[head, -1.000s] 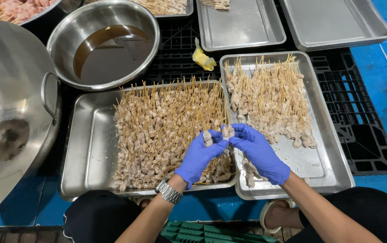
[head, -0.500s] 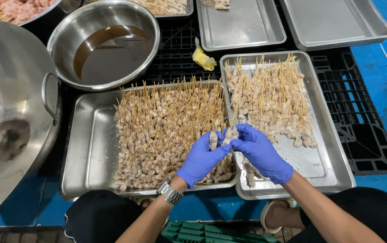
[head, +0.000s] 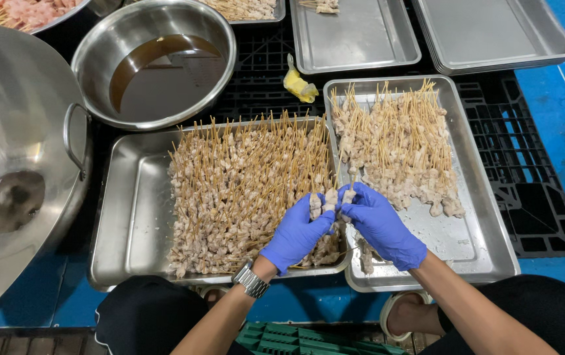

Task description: The person, wearing blue gloves, sits on the floor at a low table and threads pieces of marinated meat onto thin bamboo skewers by hand, one skewer at a time. They place finished skewers onto metal trays, rearrange the filled trays, and take empty skewers from a tray to continue threading.

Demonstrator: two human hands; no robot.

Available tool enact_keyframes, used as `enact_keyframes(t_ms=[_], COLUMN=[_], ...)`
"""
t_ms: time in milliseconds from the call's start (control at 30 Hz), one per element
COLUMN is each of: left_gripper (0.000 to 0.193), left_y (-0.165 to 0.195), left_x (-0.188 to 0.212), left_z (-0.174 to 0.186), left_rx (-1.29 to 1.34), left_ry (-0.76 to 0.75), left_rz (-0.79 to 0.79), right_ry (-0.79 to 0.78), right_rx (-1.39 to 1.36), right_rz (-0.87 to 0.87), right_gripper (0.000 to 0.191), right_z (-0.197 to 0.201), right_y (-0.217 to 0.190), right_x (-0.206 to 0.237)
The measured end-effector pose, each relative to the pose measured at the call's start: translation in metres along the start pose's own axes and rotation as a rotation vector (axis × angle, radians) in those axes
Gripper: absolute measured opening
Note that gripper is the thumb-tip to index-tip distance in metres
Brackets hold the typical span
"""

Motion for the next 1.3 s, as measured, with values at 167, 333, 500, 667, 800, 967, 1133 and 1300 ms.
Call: enact_keyframes(t_ms=[167,333,500,667,800,967,1133,1300], left_gripper=[0.028,0.031,0.045,0.053,0.063,0.045,0.041,0.042], left_y=[0.002,0.005,0.035,0.049,0.051,0.052,0.049,0.047], left_x=[-0.002,0.002,0.016,0.022,0.022,0.022,0.022,0.022], left_z=[0.005,-0.004,-0.014,-0.039,-0.033,-0.019,-0.011,-0.009], left_rx=[0.05,-0.159,-0.569,-0.881,-0.704,-0.497,-0.549,-0.554], left_ry=[0.026,-0.009,0.048,0.044,0.045,0.033,0.069,0.078], left_rz=[-0.065,0.002,-0.187,-0.265,-0.208,-0.159,-0.143,-0.125], right_ry=[0.092,0.16,0.185,0.285,0.289,0.236,0.261,0.148], right_rx=[0.015,0.171,0.086,0.12,0.322,0.536,1.331,1.457], right_rz=[-0.045,-0.096,-0.019,-0.012,0.0,-0.022,-0.738,-0.631], right_gripper=[0.033,0.03,0.028,0.02,0.025,0.024,0.042,0.047], right_z=[0.001,0.002,0.007,0.014,0.045,0.1,0.171,0.187], right_y=[-0.011,-0.001,0.008,0.01,-0.025,-0.061,0.023,0.081], right_x=[0.004,-0.001,0.002,0.005,0.007,0.006,0.028,0.018])
Point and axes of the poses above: each hand's wrist, its own x-axis away from the middle knuckle, its own z-axis out of the back of the hand, y = z × x, the point moved 9 cm from there along -x, towards the middle knuckle, and after that the axes turned 12 degrees about -y, right-handed, at the moved point
